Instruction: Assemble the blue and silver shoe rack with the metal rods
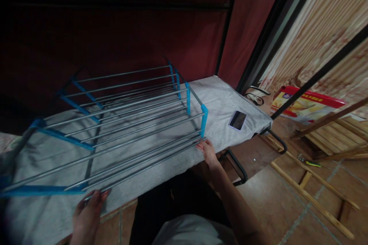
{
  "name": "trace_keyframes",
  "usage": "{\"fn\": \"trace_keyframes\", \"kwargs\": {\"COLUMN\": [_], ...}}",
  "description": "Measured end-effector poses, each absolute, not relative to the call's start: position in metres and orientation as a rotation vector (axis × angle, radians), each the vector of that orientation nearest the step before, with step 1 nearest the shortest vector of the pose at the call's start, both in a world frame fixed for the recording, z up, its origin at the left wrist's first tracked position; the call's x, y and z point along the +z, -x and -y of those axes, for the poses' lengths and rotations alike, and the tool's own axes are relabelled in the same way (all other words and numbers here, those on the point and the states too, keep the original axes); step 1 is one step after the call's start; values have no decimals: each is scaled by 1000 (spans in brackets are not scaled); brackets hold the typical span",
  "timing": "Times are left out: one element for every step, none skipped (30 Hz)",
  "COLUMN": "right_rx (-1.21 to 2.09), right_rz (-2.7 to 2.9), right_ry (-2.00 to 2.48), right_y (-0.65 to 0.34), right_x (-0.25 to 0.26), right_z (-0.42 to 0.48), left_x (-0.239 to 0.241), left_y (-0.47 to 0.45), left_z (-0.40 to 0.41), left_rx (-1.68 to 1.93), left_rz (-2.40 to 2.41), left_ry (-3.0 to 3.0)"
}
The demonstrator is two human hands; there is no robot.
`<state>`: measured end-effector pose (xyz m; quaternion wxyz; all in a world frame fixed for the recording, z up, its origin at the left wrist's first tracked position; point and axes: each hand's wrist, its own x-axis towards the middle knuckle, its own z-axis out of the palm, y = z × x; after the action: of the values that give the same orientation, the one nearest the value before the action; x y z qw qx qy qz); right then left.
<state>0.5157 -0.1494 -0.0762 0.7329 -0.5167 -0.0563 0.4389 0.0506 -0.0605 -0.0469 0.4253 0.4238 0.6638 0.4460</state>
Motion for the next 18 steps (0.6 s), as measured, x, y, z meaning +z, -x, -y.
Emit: {"fn": "trace_keyframes", "kwargs": {"right_rx": [971, 976, 981, 985, 988, 989, 990, 991, 991, 991, 991, 990, 989, 987, 985, 985, 984, 985], "right_rz": [126, 129, 133, 136, 140, 143, 145, 148, 152, 155, 159, 162, 165, 167, 169, 171, 173, 176], "right_ry": [1135, 1133, 1133, 1132, 1132, 1132, 1132, 1132, 1131, 1131, 1131, 1133, 1137, 1143, 1151, 1161, 1171, 1180], "right_y": [-517, -517, -518, -518, -519, -519, -520, -520, -520, -521, -521, -521, -522, -522, -523, -524, -524, -525], "right_x": [-76, -76, -76, -76, -76, -76, -76, -76, -76, -76, -77, -77, -78, -78, -79, -80, -81, -82], "right_z": [150, 150, 151, 151, 151, 151, 151, 151, 151, 151, 152, 152, 152, 152, 152, 152, 152, 153], "left_x": [-48, -49, -49, -50, -50, -50, -50, -50, -49, -49, -48, -47, -46, -45, -45, -44, -44, -44], "left_y": [-51, -52, -52, -52, -52, -52, -53, -54, -55, -57, -59, -61, -62, -64, -66, -67, -68, -69], "left_z": [60, 60, 60, 60, 60, 61, 61, 61, 62, 62, 63, 63, 63, 64, 64, 64, 64, 64], "left_rx": [1137, 1152, 1162, 1172, 1184, 1198, 1216, 1238, 1264, 1291, 1316, 1337, 1353, 1365, 1379, 1390, 1405, 1422], "left_rz": [-1657, -1646, -1629, -1609, -1593, -1576, -1566, -1559, -1555, -1552, -1549, -1547, -1545, -1542, -1540, -1532, -1525, -1520], "left_ry": [-901, -791, -746, -728, -716, -699, -669, -628, -586, -552, -525, -505, -491, -480, -469, -458, -448, -436]}}
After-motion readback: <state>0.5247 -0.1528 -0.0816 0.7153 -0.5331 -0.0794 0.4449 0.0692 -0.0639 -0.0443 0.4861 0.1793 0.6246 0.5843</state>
